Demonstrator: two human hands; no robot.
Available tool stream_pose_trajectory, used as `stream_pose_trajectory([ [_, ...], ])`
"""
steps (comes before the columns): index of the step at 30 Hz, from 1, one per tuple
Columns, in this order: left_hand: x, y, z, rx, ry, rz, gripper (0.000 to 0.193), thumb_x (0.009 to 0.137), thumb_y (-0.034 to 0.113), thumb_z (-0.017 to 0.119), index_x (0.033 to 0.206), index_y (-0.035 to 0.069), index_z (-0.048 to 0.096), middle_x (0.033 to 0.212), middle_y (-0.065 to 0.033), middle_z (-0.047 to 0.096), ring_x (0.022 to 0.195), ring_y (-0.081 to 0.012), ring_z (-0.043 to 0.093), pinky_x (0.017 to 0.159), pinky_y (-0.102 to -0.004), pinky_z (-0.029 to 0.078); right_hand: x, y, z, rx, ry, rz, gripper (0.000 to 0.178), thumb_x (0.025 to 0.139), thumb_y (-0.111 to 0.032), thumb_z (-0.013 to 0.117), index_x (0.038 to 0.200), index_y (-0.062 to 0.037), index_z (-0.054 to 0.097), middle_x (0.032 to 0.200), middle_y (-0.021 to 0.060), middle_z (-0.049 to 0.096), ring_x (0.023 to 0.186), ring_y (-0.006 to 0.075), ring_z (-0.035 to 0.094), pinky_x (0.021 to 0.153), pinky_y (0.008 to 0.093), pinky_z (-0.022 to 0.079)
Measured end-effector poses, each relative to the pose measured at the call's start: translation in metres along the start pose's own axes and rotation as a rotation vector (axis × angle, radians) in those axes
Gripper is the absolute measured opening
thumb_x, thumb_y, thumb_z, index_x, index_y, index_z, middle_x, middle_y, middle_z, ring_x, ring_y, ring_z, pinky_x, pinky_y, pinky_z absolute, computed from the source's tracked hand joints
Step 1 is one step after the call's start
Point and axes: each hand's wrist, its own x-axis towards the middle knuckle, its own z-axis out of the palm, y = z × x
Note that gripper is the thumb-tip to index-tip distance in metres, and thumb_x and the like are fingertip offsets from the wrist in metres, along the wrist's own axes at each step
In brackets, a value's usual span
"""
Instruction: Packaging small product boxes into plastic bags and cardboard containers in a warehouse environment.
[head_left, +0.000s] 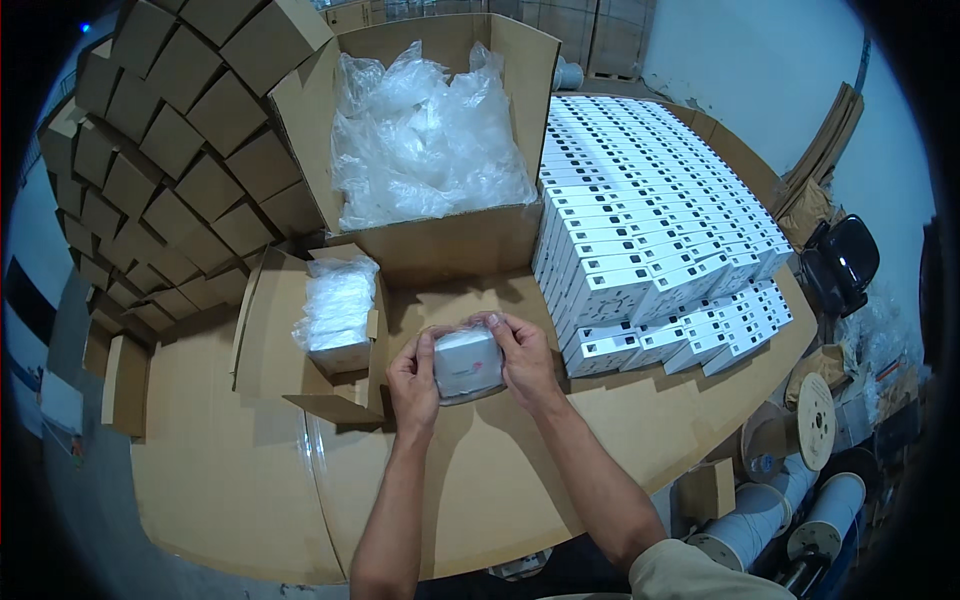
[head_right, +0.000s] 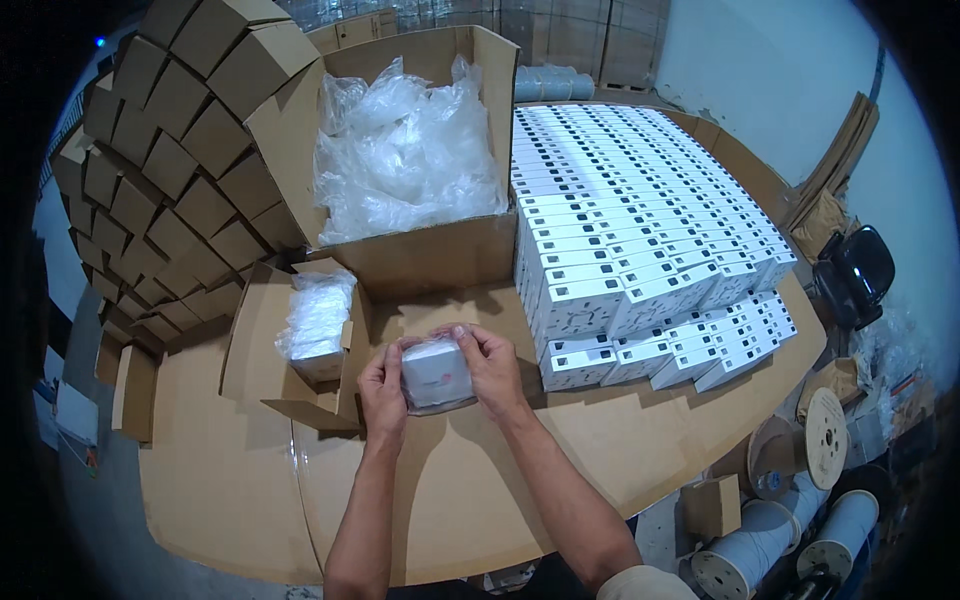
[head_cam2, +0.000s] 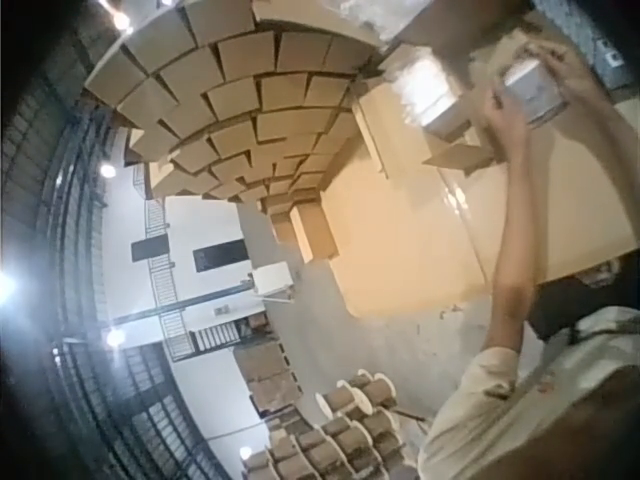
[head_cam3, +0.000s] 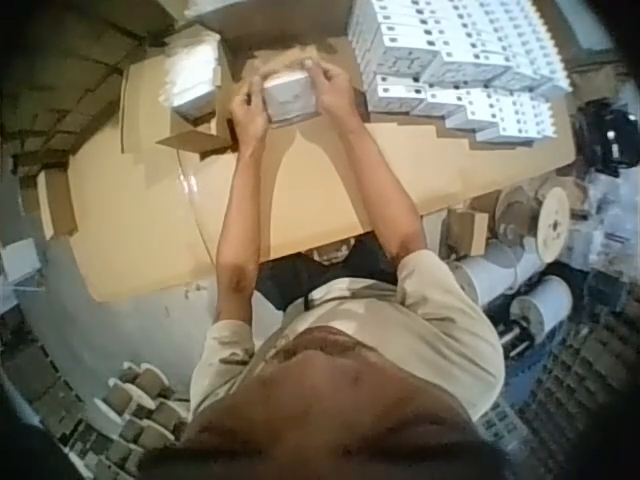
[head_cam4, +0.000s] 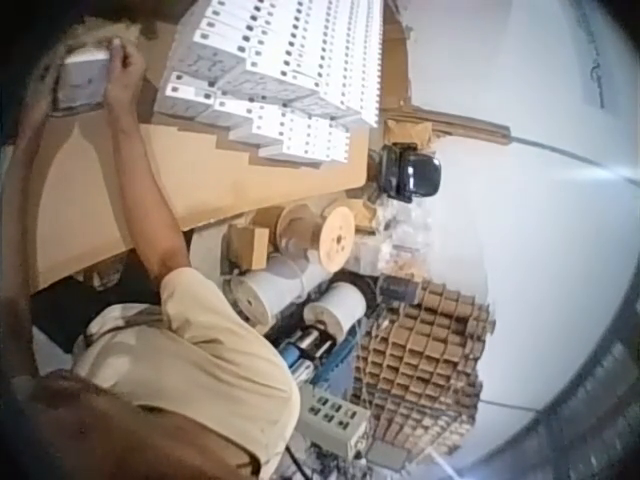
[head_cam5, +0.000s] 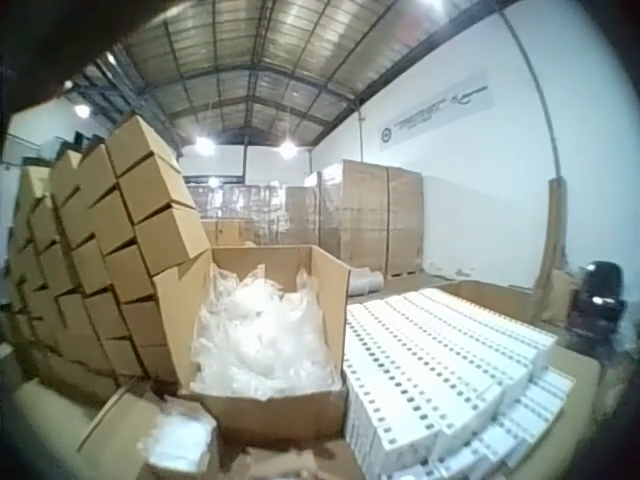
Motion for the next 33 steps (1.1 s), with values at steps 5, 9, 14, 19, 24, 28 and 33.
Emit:
stream_pose_trajectory([
  [5,0.0,0.012,-0.004,-0.012,-0.101,0.095,0.038,0.107,0.03,0.052,0.112,-0.002,0.072,0.105,-0.0057,0.072,0.101,-0.0134,0.063,0.093,-0.0295,0.049,-0.002,-0.017,0.002,0.006,-0.077,-0.02,0.031,0.105,-0.021,0.055,0.115,0.0058,0.067,0.111,0.0118,0.07,0.105,0.0166,0.064,0.096,0.0319,0.05],
  [9,0.003,0.011,-0.003,0.045,-0.118,0.151,0.039,0.107,0.031,0.05,0.115,-0.001,0.071,0.111,-0.0075,0.072,0.107,-0.0157,0.063,0.098,-0.0311,0.047,-0.005,-0.021,0.002,0.041,-0.106,-0.067,0.032,0.104,-0.022,0.055,0.116,0.0052,0.068,0.117,0.0139,0.07,0.112,0.019,0.063,0.102,0.0339,0.047],
  [14,0.005,0.009,-0.002,0.015,-0.126,0.138,0.045,0.108,0.036,0.046,0.129,0.0,0.063,0.123,-0.0092,0.069,0.116,-0.0158,0.06,0.102,-0.0318,0.045,-0.003,-0.017,-0.003,0.037,-0.129,-0.094,0.033,0.105,-0.022,0.054,0.124,0.0035,0.065,0.125,0.0165,0.067,0.12,0.0211,0.06,0.105,0.0349,0.046],
  [19,0.003,0.012,0.003,-0.061,-0.091,0.137,0.044,0.102,0.03,0.061,0.135,0.001,0.057,0.117,-0.009,0.068,0.111,-0.015,0.06,0.099,-0.0312,0.047,-0.011,-0.026,0.005,-0.114,-0.115,-0.026,0.042,0.097,-0.01,0.066,0.136,-0.0003,0.056,0.122,0.0081,0.066,0.112,0.015,0.06,0.098,0.0302,0.048],
  [24,0.006,0.0,-0.004,-0.011,-0.111,0.059,0.035,0.094,0.018,0.074,0.123,0.002,0.062,0.106,-0.0059,0.066,0.102,-0.0132,0.061,0.092,-0.0297,0.049,-0.003,-0.012,-0.012,-0.17,-0.16,0.015,0.041,0.093,-0.006,0.07,0.132,-0.0021,0.058,0.118,0.0045,0.065,0.108,0.0125,0.061,0.094,0.0284,0.051],
  [28,0.004,0.001,-0.007,-0.015,-0.14,-0.021,0.023,0.094,0.014,0.072,0.113,0.001,0.066,0.104,-0.0033,0.067,0.097,-0.0107,0.061,0.087,-0.0267,0.049,-0.003,-0.02,-0.017,-0.207,-0.147,0.071,0.031,0.094,-0.012,0.072,0.124,-0.0065,0.064,0.105,-0.0017,0.067,0.09,0.0056,0.062,0.074,0.022,0.053],
  [33,0.006,0.005,-0.011,-0.002,-0.178,0.02,0.016,0.095,0.01,0.07,0.108,0.0,0.069,0.101,-0.0021,0.068,0.093,-0.0097,0.061,0.083,-0.0254,0.049,-0.003,-0.019,-0.017,-0.226,-0.148,0.019,0.018,0.095,-0.012,0.07,0.112,-0.0067,0.07,0.095,-0.0029,0.068,0.081,0.0023,0.059,0.06,0.0182,0.048],
])
